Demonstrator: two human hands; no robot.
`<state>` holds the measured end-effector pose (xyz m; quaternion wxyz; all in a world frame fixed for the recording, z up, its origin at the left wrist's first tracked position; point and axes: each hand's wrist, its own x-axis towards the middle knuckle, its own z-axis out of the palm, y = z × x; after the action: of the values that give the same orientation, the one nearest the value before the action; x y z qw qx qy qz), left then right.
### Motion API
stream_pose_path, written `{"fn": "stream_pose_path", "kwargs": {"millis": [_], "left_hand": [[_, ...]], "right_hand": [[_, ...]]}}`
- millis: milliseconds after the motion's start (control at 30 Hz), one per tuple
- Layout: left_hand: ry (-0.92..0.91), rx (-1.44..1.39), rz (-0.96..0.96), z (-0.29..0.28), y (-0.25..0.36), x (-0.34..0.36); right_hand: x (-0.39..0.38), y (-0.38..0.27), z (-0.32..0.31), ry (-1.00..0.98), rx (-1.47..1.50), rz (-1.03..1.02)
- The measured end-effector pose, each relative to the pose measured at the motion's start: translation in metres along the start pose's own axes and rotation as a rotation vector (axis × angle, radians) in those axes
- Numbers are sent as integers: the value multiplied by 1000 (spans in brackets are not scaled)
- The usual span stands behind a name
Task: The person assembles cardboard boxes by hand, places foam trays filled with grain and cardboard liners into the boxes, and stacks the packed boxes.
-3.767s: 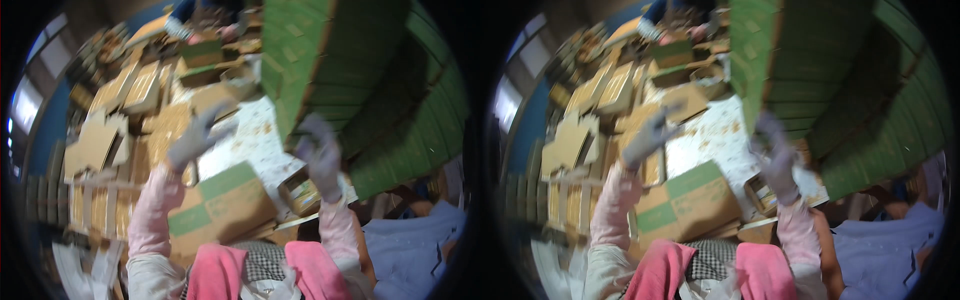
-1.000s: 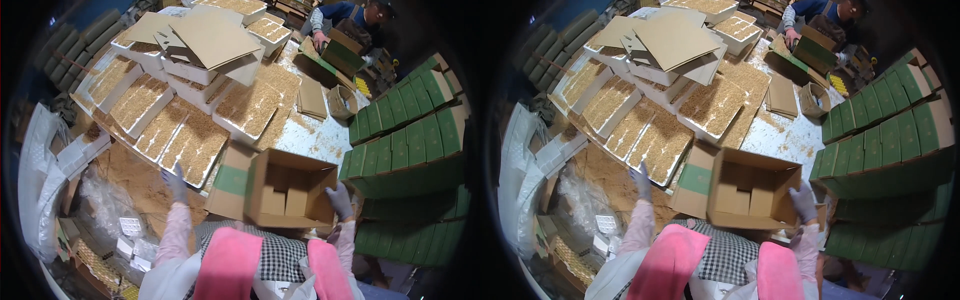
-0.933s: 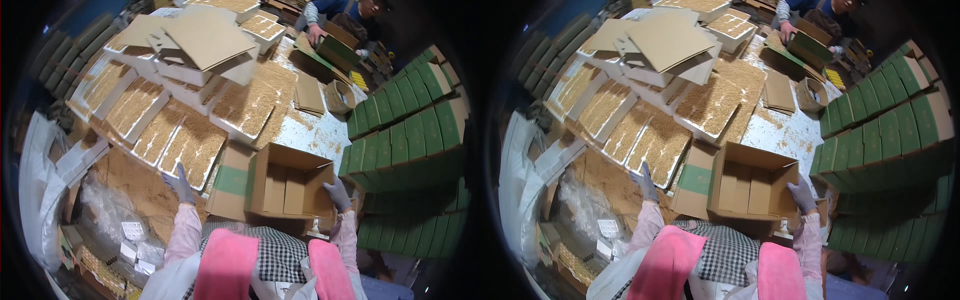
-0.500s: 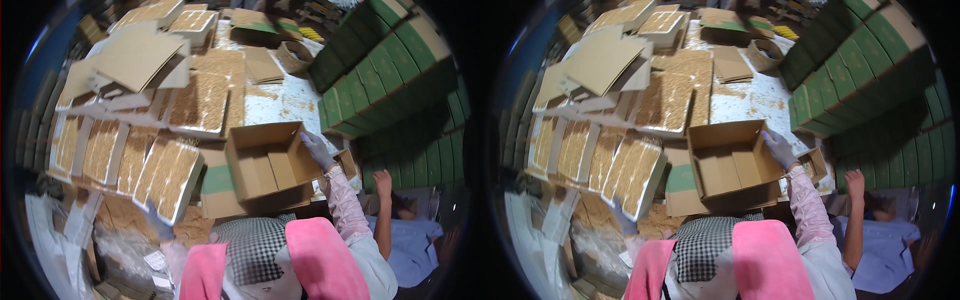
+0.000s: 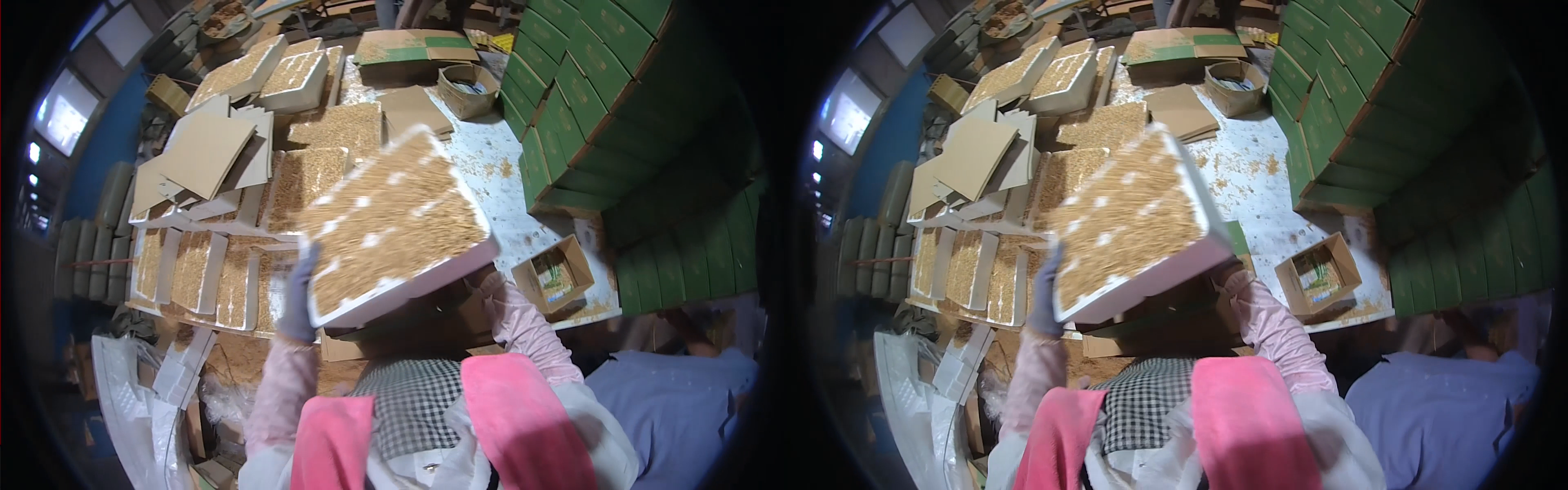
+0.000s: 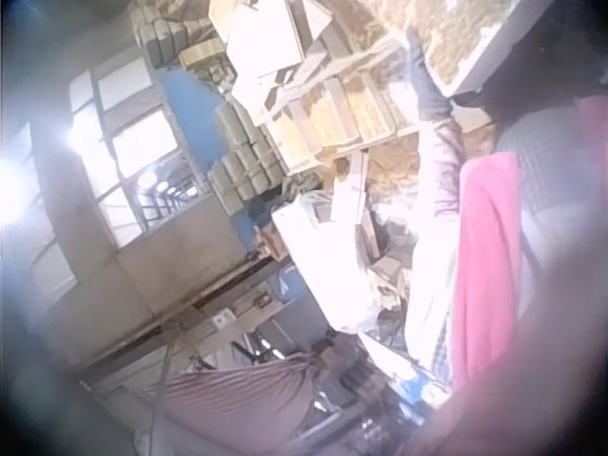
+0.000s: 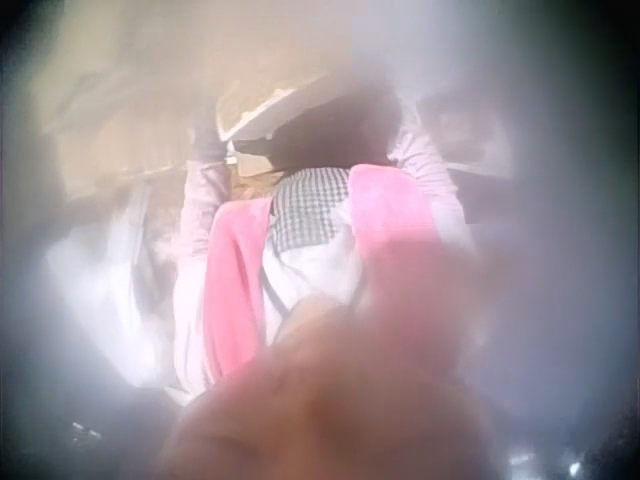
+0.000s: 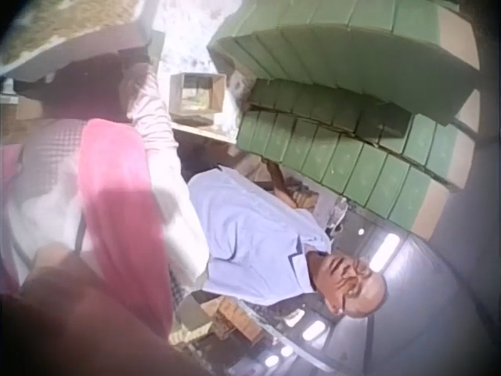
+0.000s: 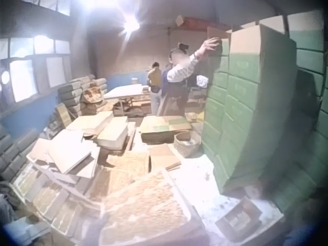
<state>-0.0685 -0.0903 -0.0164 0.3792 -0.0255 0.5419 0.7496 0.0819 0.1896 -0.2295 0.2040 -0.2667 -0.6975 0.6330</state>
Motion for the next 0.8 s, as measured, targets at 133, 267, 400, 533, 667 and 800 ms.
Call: {"fn": "stream_pose_path", "kwargs": {"millis": [133,267,400,533,667,800], "left_hand": [[-50,4,-58,-5,-27,19],[-98,455,115,-44,-20,20],[-49,559,159,-61,-45,16],[-13,1211,132,-20,-32,12],[-171,1421,250,-21,-13,12],[15,1769,1150,-66,80,64]], "right_hand": [[-17,-99,-8,-137,-301,-239],[-4,-102,-18,-199,-821,-598],[-2,-110,-6,-190,-740,-559],[-4,-126,-4,-157,-804,-507],[-2,-105,-3,20,-809,-481],[-9,-108,-19,-92,-825,-119]]}}
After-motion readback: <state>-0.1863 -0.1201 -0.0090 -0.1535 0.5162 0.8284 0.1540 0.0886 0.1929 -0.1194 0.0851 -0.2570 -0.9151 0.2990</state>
